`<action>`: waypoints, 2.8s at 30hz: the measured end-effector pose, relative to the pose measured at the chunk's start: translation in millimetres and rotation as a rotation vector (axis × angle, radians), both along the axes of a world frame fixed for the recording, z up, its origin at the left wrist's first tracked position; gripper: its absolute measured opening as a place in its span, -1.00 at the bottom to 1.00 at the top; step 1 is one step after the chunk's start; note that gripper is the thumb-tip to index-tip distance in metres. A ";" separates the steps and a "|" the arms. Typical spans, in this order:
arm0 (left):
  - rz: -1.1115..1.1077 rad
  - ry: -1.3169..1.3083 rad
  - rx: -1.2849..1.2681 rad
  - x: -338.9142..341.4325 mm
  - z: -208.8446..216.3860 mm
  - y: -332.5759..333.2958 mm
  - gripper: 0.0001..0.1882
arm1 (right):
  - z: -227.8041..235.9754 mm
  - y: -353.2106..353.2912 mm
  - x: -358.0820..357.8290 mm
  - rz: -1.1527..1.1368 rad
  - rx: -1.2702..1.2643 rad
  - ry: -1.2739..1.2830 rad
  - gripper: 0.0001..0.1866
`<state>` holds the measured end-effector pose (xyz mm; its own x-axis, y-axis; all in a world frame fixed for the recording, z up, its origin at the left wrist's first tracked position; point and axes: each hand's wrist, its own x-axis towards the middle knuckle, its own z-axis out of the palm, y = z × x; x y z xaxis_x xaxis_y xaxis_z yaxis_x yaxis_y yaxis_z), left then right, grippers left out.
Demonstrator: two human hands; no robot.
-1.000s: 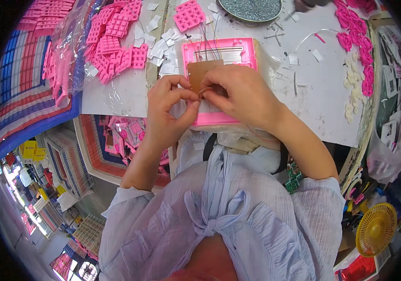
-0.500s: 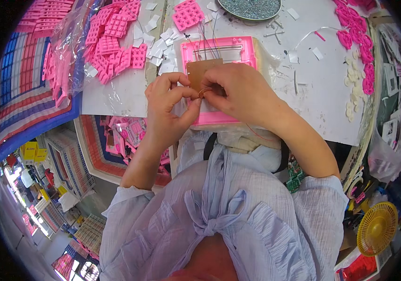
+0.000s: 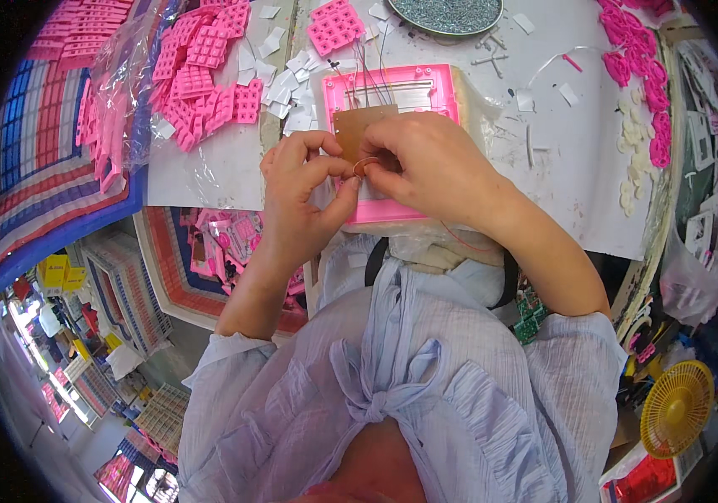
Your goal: Assembling a pink plastic toy piggy bank, installing a circuit board and various components using an electric screwdriver.
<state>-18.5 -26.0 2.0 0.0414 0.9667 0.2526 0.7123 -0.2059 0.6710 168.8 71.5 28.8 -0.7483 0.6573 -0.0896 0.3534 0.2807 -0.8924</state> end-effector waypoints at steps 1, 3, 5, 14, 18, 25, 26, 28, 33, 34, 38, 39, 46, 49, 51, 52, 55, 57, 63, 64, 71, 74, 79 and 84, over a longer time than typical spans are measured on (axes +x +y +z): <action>-0.001 -0.001 -0.001 0.0 -0.5 0.1 -0.87 | 0.0 0.3 -0.1 0.006 0.006 -0.010 -0.89; -0.002 -0.005 -0.005 0.3 0.2 -0.2 -0.87 | 0.8 0.9 -0.1 0.018 0.019 -0.029 -0.89; -0.004 -0.010 -0.011 1.3 2.3 -0.1 -0.87 | 1.9 0.8 -0.3 0.014 0.014 -0.028 -0.89; -0.006 -0.018 -0.013 0.9 -0.6 -0.1 -0.87 | 0.5 1.5 -0.7 0.012 0.035 -0.018 -0.89; -0.005 -0.027 -0.015 0.3 -1.2 0.1 -0.88 | -1.5 3.3 1.5 0.042 0.002 -0.081 -0.86; 0.047 -0.421 -0.117 5.7 -6.2 3.5 -0.90 | -14.0 -28.6 0.0 -0.102 0.618 0.176 -0.63; 0.045 -0.466 -0.132 7.0 -5.9 3.2 -0.90 | -12.4 -31.2 -0.3 -0.108 0.637 0.197 -0.63; 0.055 -0.520 -0.172 8.5 -3.1 3.2 -0.89 | -13.0 -36.4 2.5 -0.140 0.532 0.188 -0.63; 0.020 -0.478 -0.185 7.6 1.1 3.2 -0.90 | -21.2 -34.3 14.6 -0.134 0.347 0.188 -0.66; 0.013 -0.445 -0.163 7.0 0.8 3.7 -0.90 | -22.4 -32.8 15.1 -0.122 0.384 0.195 -0.68; -0.003 -0.276 -0.076 7.3 0.8 3.1 -0.91 | -23.3 -35.5 14.3 -0.150 0.415 0.159 -0.74; 0.006 -0.264 -0.065 7.8 -0.1 2.5 -0.91 | -22.8 -36.9 14.2 -0.167 0.374 0.146 -0.76; 0.029 -0.283 -0.049 9.8 -2.3 1.8 -0.91 | -23.8 -42.3 9.5 -0.253 0.340 0.199 -0.79; 0.026 -0.292 -0.063 9.2 -2.4 1.4 -0.92 | -16.5 -45.1 5.9 -0.269 0.366 0.193 -0.79; 0.016 -0.291 -0.053 9.3 -1.6 2.3 -0.93 | -25.4 -44.8 9.9 -0.259 0.440 0.162 -0.80; 0.013 -0.291 -0.040 9.0 -1.2 3.2 -0.93 | -26.8 -44.5 10.5 -0.257 0.472 0.159 -0.80; 0.028 -0.363 -0.209 7.1 7.9 5.6 -0.94 | -24.3 -42.6 9.6 -0.220 0.603 0.206 -0.78; 0.016 -0.434 -0.393 3.3 12.7 6.7 -0.92 | -28.0 -39.2 9.3 -0.153 0.727 0.226 -0.74; -0.093 -0.914 -0.956 -20.9 22.0 28.2 -0.80 | -12.9 -38.3 6.4 -0.012 0.835 0.147 -0.63; -0.125 -0.881 -0.968 -23.4 22.8 33.4 -0.79 | -13.5 -38.0 6.9 0.006 0.860 0.136 -0.62; -0.296 -0.143 -0.380 -16.5 25.2 24.2 -0.78 | -25.1 -41.5 4.0 0.025 0.955 0.084 -0.67; -0.325 -0.057 -0.114 -13.8 1.2 14.1 -0.74 | -28.0 -44.5 2.9 0.065 0.958 0.015 -0.70; -0.309 -0.063 0.048 -13.3 -14.6 5.2 -0.72 | -29.2 -45.0 2.8 0.088 0.988 -0.005 -0.72; -0.288 -0.089 -0.047 -16.3 -19.8 0.4 -0.69 | -8.1 -54.7 6.3 0.160 0.801 -0.250 -0.69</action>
<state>-34.7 -25.7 -17.7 0.2953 0.9290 0.2229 0.5669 -0.3582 0.7419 175.1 16.8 20.7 -0.8577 0.4809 0.1819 0.4158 0.8569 -0.3048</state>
